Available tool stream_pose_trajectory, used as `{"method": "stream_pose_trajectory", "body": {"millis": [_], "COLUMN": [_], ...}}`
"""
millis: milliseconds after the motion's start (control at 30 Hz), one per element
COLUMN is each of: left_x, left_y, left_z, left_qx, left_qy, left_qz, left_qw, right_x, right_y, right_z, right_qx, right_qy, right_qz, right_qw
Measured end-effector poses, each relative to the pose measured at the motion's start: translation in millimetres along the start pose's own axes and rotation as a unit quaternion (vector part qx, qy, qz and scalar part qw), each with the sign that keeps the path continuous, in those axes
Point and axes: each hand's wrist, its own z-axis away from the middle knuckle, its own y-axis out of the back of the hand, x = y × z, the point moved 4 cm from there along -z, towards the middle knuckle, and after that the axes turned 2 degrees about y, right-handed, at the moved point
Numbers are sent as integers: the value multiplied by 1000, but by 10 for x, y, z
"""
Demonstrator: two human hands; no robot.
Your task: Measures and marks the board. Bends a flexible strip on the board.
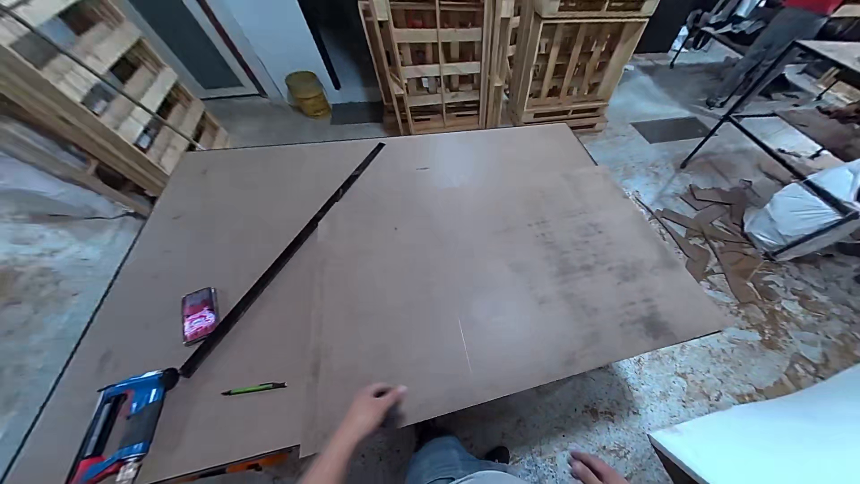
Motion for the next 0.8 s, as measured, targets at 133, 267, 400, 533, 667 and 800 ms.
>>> {"method": "stream_pose_trajectory", "body": {"millis": [133,267,400,533,667,800], "left_x": [722,883,744,693,696,770], "left_y": [-1034,-1154,-896,-725,-507,-328], "left_z": [271,426,374,263,37,-234], "left_qx": [-137,-144,-193,-148,-130,-234], "left_qy": [-119,-166,-139,-139,-216,-261], "left_qz": [-33,88,172,249,256,161], "left_qw": [983,972,956,947,933,923], "right_x": [-1384,-1870,-1943,-2055,-2280,-2428], "right_y": [-682,-1031,-1098,-1232,-1301,-1357], "right_z": [-369,-474,-617,-847,-1034,-1180], "right_qx": [-152,-212,-250,-212,-217,-265], "right_qy": [45,48,60,76,83,67], "right_qz": [-146,-174,-207,-224,-246,-217], "right_qw": [977,960,944,948,941,937]}}
